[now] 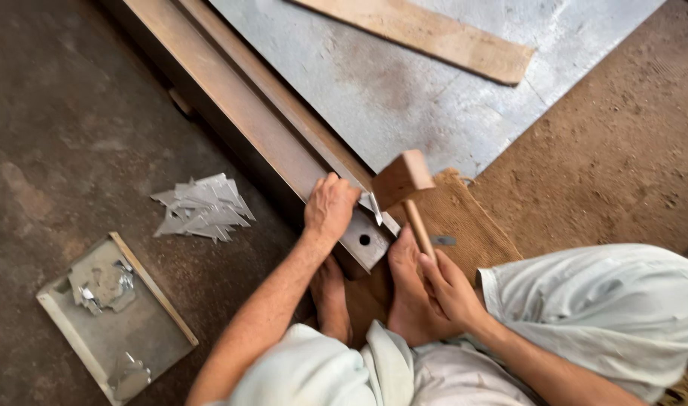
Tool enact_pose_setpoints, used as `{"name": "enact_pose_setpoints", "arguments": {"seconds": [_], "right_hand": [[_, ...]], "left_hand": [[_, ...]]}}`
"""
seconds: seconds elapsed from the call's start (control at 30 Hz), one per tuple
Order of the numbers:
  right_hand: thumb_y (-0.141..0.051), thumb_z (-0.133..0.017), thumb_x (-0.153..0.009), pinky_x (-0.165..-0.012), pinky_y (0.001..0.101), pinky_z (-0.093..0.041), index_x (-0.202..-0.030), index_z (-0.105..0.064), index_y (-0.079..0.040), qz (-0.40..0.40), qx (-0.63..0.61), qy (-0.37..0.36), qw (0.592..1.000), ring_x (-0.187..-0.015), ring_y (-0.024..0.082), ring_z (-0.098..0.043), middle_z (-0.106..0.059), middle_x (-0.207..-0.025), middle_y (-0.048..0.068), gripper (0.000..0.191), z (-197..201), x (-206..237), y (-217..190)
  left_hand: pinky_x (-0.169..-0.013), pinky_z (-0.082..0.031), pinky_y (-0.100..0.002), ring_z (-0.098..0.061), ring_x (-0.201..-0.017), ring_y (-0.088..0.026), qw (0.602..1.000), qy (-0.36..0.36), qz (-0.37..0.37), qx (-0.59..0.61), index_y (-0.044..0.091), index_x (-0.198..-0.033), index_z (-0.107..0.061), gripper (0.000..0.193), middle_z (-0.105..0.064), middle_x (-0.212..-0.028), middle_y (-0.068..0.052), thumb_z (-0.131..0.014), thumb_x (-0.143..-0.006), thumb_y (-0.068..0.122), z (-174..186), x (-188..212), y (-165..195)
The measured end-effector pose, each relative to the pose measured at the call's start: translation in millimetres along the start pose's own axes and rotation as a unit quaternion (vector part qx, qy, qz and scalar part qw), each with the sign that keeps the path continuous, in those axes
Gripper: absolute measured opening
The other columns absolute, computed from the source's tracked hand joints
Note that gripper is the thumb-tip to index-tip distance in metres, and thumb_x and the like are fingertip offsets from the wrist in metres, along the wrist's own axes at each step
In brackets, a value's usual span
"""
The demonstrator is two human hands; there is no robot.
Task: The person sits on the floor beside a steel beam, picks up small triangular glass shards one at a time, and folds or snaps them by hand, then holds each piece against the beam edge and strikes it with a wooden mallet, placing worked pieces in a tray and rejects on the floor.
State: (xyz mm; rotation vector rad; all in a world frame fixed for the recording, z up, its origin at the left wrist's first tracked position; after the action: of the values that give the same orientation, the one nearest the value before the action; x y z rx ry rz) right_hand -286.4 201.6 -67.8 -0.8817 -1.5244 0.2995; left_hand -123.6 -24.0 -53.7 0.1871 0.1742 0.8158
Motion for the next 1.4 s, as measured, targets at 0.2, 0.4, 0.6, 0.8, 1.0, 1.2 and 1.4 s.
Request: {"name": "enact_pose_setpoints", "arguments": {"seconds": [0.2,0.4,0.6,0.8,1.0,1.2,1.4], "right_hand": [[-0.036,-0.048,-0.101,-0.032,0.0277,-0.033,-0.101,-0.053,-0.012,-0.001,0.150,0.001,0.989,-0.036,0.011,-0.040,-0.044,-0.057,0.001,0.024,6.2,-16.0,-2.8],[-0.030,-0.049,-0.104,-0.028,0.0271,-0.025,-0.093,-0.048,-0.007,0.039,0.090,-0.053,0.994,-0.035,0.009,-0.032,-0.042,-0.059,0.000,0.026,-11.8,0.3,-15.1],[-0.007,-0.046,-0.105,-0.064,0.0261,-0.047,-0.105,-0.049,-0.002,0.478,0.214,-0.059,0.850,-0.070,0.015,-0.056,-0.062,-0.085,0.006,0.006,-74.3,3.8,-110.8],[-0.015,-0.054,-0.116,-0.101,0.0409,-0.058,-0.117,-0.042,-0.006,0.711,-0.021,-0.037,0.702,-0.092,0.021,-0.068,-0.064,-0.098,0.012,0.015,-125.0,-40.8,-192.2],[-0.017,-0.054,-0.103,-0.068,0.0238,-0.054,-0.114,-0.049,-0.004,0.413,0.159,-0.064,0.894,-0.077,0.014,-0.061,-0.061,-0.094,0.006,0.018,-167.9,-99.7,-101.1],[-0.015,-0.059,-0.098,-0.037,0.0282,-0.037,-0.096,-0.058,-0.004,0.155,0.243,0.033,0.957,-0.045,0.009,-0.046,-0.053,-0.061,0.000,0.011,-92.1,-65.1,-50.5],[-0.018,-0.062,-0.096,-0.032,0.0286,-0.032,-0.100,-0.057,-0.005,0.041,0.219,-0.028,0.974,-0.035,0.010,-0.041,-0.044,-0.054,0.000,0.014,-54.7,-23.5,-17.1]], "left_hand": [[-0.084,-0.050,-0.039,-0.059,-0.086,-0.025,0.997,0.061,-0.006,0.051,0.013,-0.076,-0.075,0.010,-0.062,-0.077,-0.005,-0.070,-0.085,0.012,19.0,9.3,-3.5],[-0.082,-0.053,-0.040,-0.068,-0.089,-0.024,0.959,0.192,0.115,0.175,0.010,-0.082,-0.075,0.011,-0.075,-0.090,-0.003,-0.081,-0.074,0.013,79.3,114.1,-85.5],[-0.088,-0.054,-0.039,-0.070,-0.096,-0.025,0.924,0.032,0.311,0.218,0.012,-0.089,-0.080,0.019,-0.077,-0.095,-0.005,-0.087,-0.073,0.019,66.4,230.4,-158.3],[-0.100,-0.047,-0.044,-0.057,-0.119,-0.036,0.903,0.207,0.367,0.078,0.012,-0.121,-0.073,0.041,-0.067,-0.126,-0.010,-0.086,-0.085,0.028,63.0,182.6,-220.0],[-0.100,-0.037,-0.053,-0.036,-0.137,-0.037,0.892,0.030,0.450,-0.023,0.007,-0.138,-0.054,0.091,-0.048,-0.146,-0.011,-0.095,-0.064,0.039,83.0,128.5,-260.9],[-0.092,-0.049,-0.048,-0.059,-0.112,-0.033,0.896,0.117,0.429,0.011,0.005,-0.114,-0.059,0.066,-0.066,-0.118,-0.013,-0.094,-0.066,0.032,90.8,144.6,-272.6],[-0.064,-0.059,-0.032,-0.073,-0.073,-0.017,0.798,0.144,0.333,0.481,0.003,-0.108,-0.058,0.032,-0.075,-0.092,-0.010,-0.080,-0.089,0.016,49.2,140.8,-201.2]]}}
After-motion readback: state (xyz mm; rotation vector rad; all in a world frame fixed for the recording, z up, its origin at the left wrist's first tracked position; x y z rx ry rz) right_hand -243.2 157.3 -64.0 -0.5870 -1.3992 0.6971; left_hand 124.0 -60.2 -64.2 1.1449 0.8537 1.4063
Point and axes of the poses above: each hand's wrist, its own x-axis away from the middle knuckle, its own z-axis out of the back of the hand, y = z × x, the point moved 3 cm from there along -x, towards the middle knuckle
